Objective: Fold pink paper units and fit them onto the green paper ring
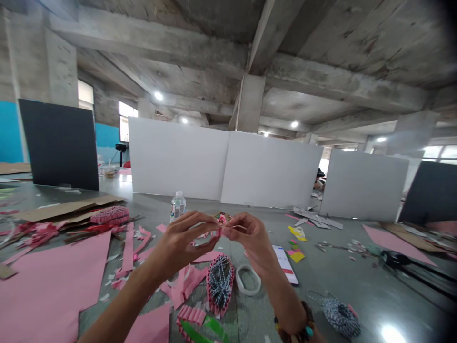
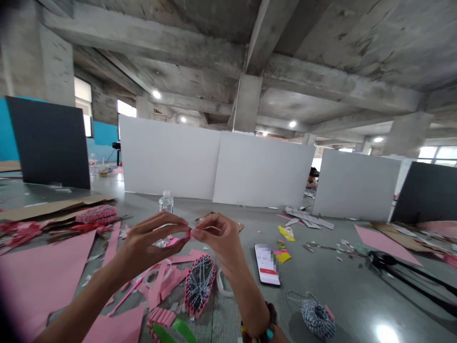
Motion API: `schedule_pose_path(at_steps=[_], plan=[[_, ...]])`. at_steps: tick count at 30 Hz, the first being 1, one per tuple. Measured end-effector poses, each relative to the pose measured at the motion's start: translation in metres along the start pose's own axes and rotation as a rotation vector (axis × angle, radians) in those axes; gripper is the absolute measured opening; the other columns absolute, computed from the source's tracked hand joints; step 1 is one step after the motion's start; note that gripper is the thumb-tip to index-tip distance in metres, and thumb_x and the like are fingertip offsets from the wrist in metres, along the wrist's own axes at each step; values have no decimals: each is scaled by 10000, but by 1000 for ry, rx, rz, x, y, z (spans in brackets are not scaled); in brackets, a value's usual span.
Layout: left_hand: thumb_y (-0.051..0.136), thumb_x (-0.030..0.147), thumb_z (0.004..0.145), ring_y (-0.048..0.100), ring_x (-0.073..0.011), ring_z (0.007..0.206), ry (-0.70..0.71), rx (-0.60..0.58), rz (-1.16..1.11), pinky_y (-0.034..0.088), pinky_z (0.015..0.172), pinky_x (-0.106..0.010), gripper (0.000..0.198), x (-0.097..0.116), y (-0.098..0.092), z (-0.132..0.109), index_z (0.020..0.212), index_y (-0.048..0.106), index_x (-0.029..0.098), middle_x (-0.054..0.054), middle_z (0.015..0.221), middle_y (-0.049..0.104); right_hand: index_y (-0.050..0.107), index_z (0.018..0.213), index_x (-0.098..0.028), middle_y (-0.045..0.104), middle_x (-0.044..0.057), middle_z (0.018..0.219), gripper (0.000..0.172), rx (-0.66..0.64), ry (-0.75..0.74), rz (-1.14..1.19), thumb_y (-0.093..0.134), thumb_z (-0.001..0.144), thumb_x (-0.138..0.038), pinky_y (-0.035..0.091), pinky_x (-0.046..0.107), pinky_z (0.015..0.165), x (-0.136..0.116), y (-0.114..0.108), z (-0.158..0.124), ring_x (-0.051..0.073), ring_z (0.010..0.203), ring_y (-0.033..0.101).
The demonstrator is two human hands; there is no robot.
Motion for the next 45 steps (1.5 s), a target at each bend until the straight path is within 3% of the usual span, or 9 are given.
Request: schedule_pose_path(at_steps=[5,15,21,24,30,32,35,40,45], plan=[[667,124,852,650,-153,889,-67,-1,-17,559,765,-288,155,-1,0,3,995,677,182,-40,965,693,661,727,-169,673,-5,698,314,10,-24,-45,903,563,-285,512,203,605,-3,1,-2,112,635,615],[643,167,889,646,-184,888,-26,-20,83,560,756,-332,114,-1,4,0,1001,664,168,-58,963,702,638,701,-171,696,7,731,310,-17,-40,-65,901,576,-276,556,236,661,1,9,-4,148,700,676],[650,173,887,646,-190,893,-37,-43,82,557,773,-344,82,-4,8,-3,968,662,168,-62,977,697,691,851,-181,694,25,813,117,-121,-143,-228,725,817,-287,556,243,700,-7,17,-14,153,765,682],[663,179,877,653,-179,872,-64,-12,15,564,740,-310,94,-4,6,-1,970,671,168,-60,943,700,708,949,-198,698,41,920,118,-154,-236,-378,631,888,-262,564,268,764,-13,24,-23,165,834,682],[684,184,855,662,-186,878,-66,-35,-115,576,730,-309,99,2,7,4,954,691,184,-69,925,715,672,917,-222,650,26,880,202,60,-483,-644,667,751,-107,512,217,585,-20,23,-26,154,767,620],[680,157,848,658,-188,900,-62,-62,-149,574,762,-320,102,4,9,4,945,692,186,-68,935,718,627,1009,-234,638,30,943,338,91,-441,-606,682,703,-102,510,217,599,-16,20,-22,167,833,615],[692,120,818,645,-185,931,-34,-58,-184,568,798,-327,166,8,10,5,965,695,197,-50,933,724,536,1153,-252,639,28,1030,520,-60,-244,-382,674,674,-106,538,244,712,-5,19,-15,183,955,627],[753,127,765,604,-204,1005,-87,-44,-223,549,867,-377,218,11,9,8,952,717,232,-23,947,730,511,1228,-281,663,0,1030,593,-303,60,45,626,668,-122,559,280,753,8,26,-15,164,852,668],[775,148,755,569,-208,1059,-149,-43,-262,528,915,-389,194,10,10,8,917,728,244,-17,975,713,564,1233,-299,643,-9,1184,628,-361,106,297,582,646,-77,558,288,815,12,34,-16,188,957,670]])
Point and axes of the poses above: each hand's wrist, its own z-axis towards the middle knuckle, its own y-axis out of the palm, x = y × z, the point moved 3 cm from there along z, towards the middle knuckle
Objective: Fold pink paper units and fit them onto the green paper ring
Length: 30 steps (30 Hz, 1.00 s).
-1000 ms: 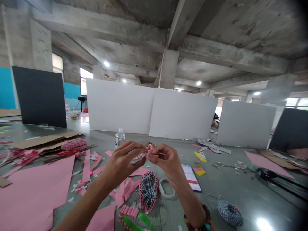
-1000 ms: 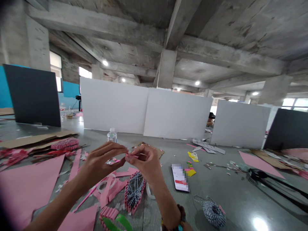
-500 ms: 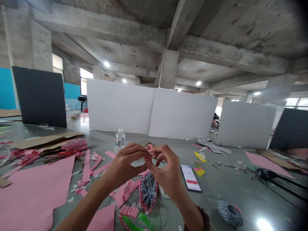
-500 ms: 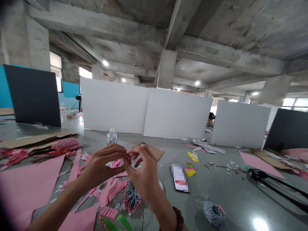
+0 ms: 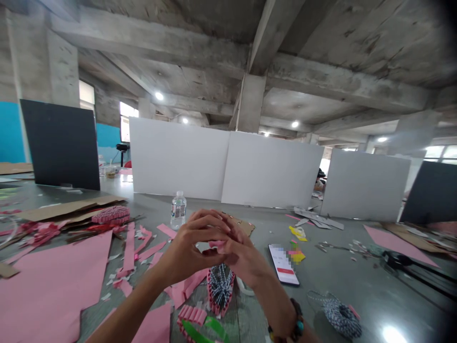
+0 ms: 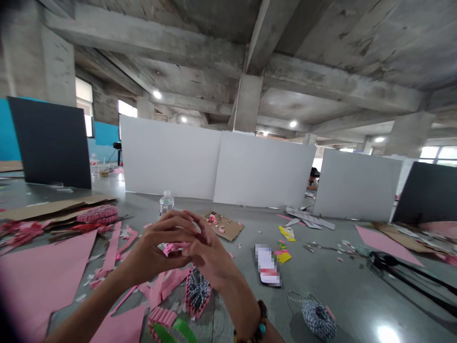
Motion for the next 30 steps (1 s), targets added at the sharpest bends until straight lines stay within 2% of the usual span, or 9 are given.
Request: schedule_pose_path(at_steps=[3,6,9,12,16,21,23,26,30], plan=[[768,145,755,560,-213,1083,-7,-13,10,523,920,-388,174,-1,1,-1,894,723,242,-13,966,714,605,1185,-303,666,-23,1126,603,-23,6,91,537,639,-56,543,290,833,6,1,2,183,961,666],[746,120,751,556,-215,1084,-14,-25,30,502,943,-401,163,0,2,-1,860,718,239,-5,964,713,607,1176,-328,682,-24,1064,638,-46,42,141,528,608,-49,545,318,816,9,0,2,182,856,683],[738,111,742,555,-217,1072,-26,-46,43,474,973,-421,178,2,3,-2,861,716,242,2,967,710,599,1191,-383,680,-29,1042,706,-32,87,166,551,574,-44,552,305,708,8,0,1,174,735,674],[748,136,750,554,-214,1066,-20,-49,27,470,976,-417,179,4,3,-1,890,714,244,2,978,708,624,1194,-383,675,-19,896,703,5,92,169,578,581,-42,515,267,610,5,2,-1,170,675,630],[745,131,766,556,-196,1065,-11,-25,-15,492,945,-371,189,5,0,1,911,716,247,6,963,710,661,1181,-327,622,-30,730,674,-34,107,249,623,583,-18,499,221,659,4,3,-1,136,661,567],[746,79,743,576,-186,1023,-14,29,-80,520,877,-336,268,0,-8,0,956,719,240,0,946,714,695,1120,-287,656,-35,813,641,-24,161,360,703,537,-19,489,167,641,6,-2,1,106,709,596],[763,81,729,587,-182,987,-21,54,-95,527,853,-331,283,-1,-10,-2,961,723,236,-4,938,713,694,1125,-279,673,-20,862,583,14,167,395,747,579,-85,498,174,646,6,-4,1,113,731,611],[766,74,725,595,-181,968,-25,72,-121,536,831,-326,297,-2,-12,-2,971,725,234,-11,941,713,709,1080,-268,680,-2,875,391,89,180,412,768,695,-242,514,201,656,5,-5,1,130,745,623],[766,46,709,598,-183,969,-15,64,-148,540,824,-327,335,-2,-11,-2,985,723,230,-15,942,716,720,1015,-266,680,-16,848,286,131,213,404,768,734,-242,507,192,620,5,-6,2,116,700,628]])
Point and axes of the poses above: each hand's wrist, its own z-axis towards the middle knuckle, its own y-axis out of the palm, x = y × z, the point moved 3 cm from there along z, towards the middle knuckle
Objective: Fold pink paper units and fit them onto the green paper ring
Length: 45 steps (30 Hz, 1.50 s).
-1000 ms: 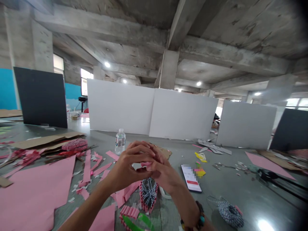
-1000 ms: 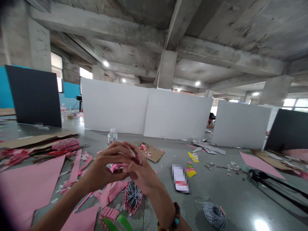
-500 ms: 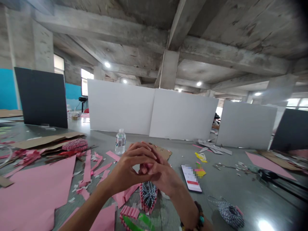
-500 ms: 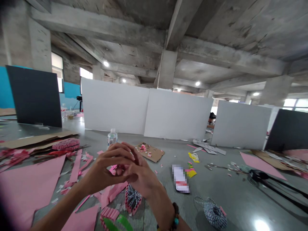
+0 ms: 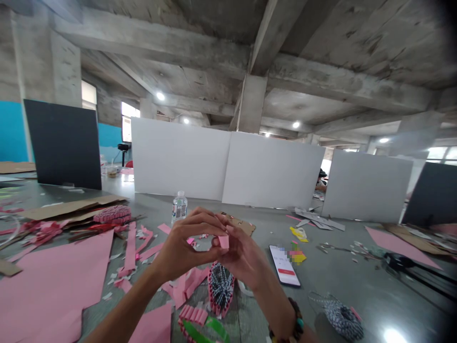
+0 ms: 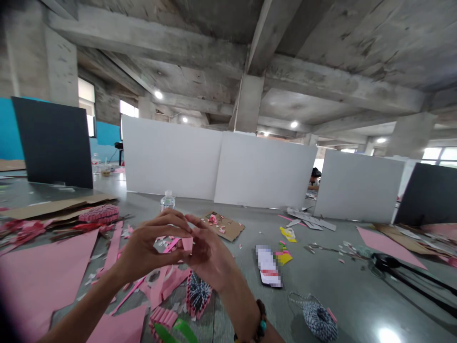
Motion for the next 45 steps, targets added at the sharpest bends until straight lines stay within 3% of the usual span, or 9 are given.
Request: schedule_pose_path(at_steps=[6,12,23,31,37,42,45], plan=[[759,26,703,603,-176,940,-12,-15,-13,536,806,-326,354,-1,0,-1,988,716,232,-12,947,712,722,952,-235,673,-29,773,282,20,-11,14,785,682,-181,500,189,595,0,-4,1,107,655,616],[756,33,701,604,-177,941,-4,-34,26,533,799,-324,326,0,-1,-1,957,714,229,-8,938,714,704,818,-257,622,-38,709,159,59,-18,-69,781,692,-198,472,163,574,3,-5,0,96,645,585],[745,98,741,620,-168,910,90,-15,190,551,782,-306,271,9,-5,1,975,708,230,4,896,738,644,749,-190,579,-38,736,230,-22,-238,-329,833,623,-153,430,143,569,-13,-4,1,71,613,508],[751,124,763,629,-172,887,155,41,300,548,764,-307,256,10,-6,1,993,680,210,-6,895,737,587,705,-175,559,-38,686,238,102,-449,-542,820,661,-197,449,179,651,-26,0,-6,96,671,538],[731,129,784,627,-181,915,170,9,396,516,796,-336,235,9,-6,0,990,660,219,0,941,727,563,736,-166,571,-28,675,243,165,-530,-648,795,732,-239,518,246,651,-28,-3,-8,123,644,602],[698,105,798,635,-184,904,181,5,470,492,800,-348,231,8,-5,-1,993,656,222,4,945,730,587,774,-169,600,-1,745,162,202,-692,-849,741,793,-212,525,224,651,-29,4,-16,120,681,609],[683,100,804,638,-186,905,173,26,475,493,793,-345,236,7,-6,-1,1004,652,221,-6,951,733,635,817,-174,642,44,916,88,146,-716,-928,722,801,-183,546,235,720,-29,11,-19,145,819,646]])
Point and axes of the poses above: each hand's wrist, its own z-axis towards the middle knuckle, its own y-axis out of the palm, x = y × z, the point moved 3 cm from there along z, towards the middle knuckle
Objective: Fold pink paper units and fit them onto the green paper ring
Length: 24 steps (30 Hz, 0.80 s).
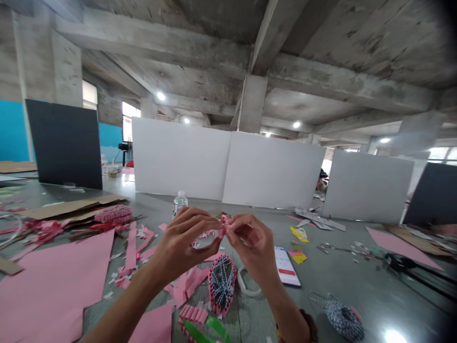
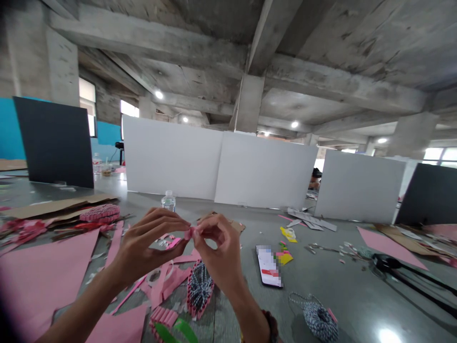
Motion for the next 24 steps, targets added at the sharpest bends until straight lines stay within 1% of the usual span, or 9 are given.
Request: schedule_pose_path(at_steps=[2,3,6,7,10,14,18,21,24], plan=[[679,106,809,637,-185,898,0,5,0,493,785,-341,221,0,-1,0,996,650,221,-7,943,733,662,827,-175,661,68,1004,83,-54,38,15,735,792,-193,556,257,762,-1,1,1,166,886,662],[679,108,811,637,-183,893,4,6,-1,493,781,-339,216,0,-1,1,994,650,219,-7,940,733,671,819,-176,676,68,987,83,-67,66,30,743,789,-203,560,262,765,0,1,2,168,877,669],[682,113,818,642,-176,876,25,2,-5,491,767,-332,197,1,-1,1,986,651,212,-11,931,735,688,784,-181,698,35,820,95,-66,117,70,774,767,-219,567,253,731,4,-1,3,154,778,680],[681,116,822,645,-175,872,32,0,-4,492,766,-331,189,1,-1,2,982,652,213,-11,931,735,694,775,-182,698,29,795,104,-67,126,76,788,753,-220,570,250,721,6,-2,4,153,761,681],[677,129,831,650,-167,869,40,-7,4,499,775,-326,182,1,0,1,982,655,228,-1,939,734,706,750,-183,712,30,781,125,-71,139,88,821,714,-216,583,259,718,8,-3,3,164,752,694],[714,123,810,647,-162,851,59,19,-1,505,770,-324,243,-2,1,-2,1018,648,228,9,936,732,727,732,-191,731,27,766,133,-49,137,119,846,673,-174,585,251,721,8,-3,3,176,750,707],[737,114,796,648,-168,832,83,35,5,509,757,-336,278,-3,2,-3,1038,648,218,-5,950,731,743,726,-198,740,26,767,172,-50,168,152,872,623,-147,579,242,715,8,-3,3,181,742,704],[740,118,796,655,-169,823,103,37,10,514,751,-337,285,-3,2,-3,1047,651,217,-12,963,731,745,721,-200,740,25,765,171,-44,182,152,875,621,-151,569,229,698,9,-3,3,175,734,700],[746,122,788,660,-165,818,105,53,8,519,748,-335,289,-3,1,-4,1043,655,222,-9,962,732,747,726,-197,740,36,750,141,-44,183,160,864,647,-191,569,244,671,9,-3,4,182,710,697]])
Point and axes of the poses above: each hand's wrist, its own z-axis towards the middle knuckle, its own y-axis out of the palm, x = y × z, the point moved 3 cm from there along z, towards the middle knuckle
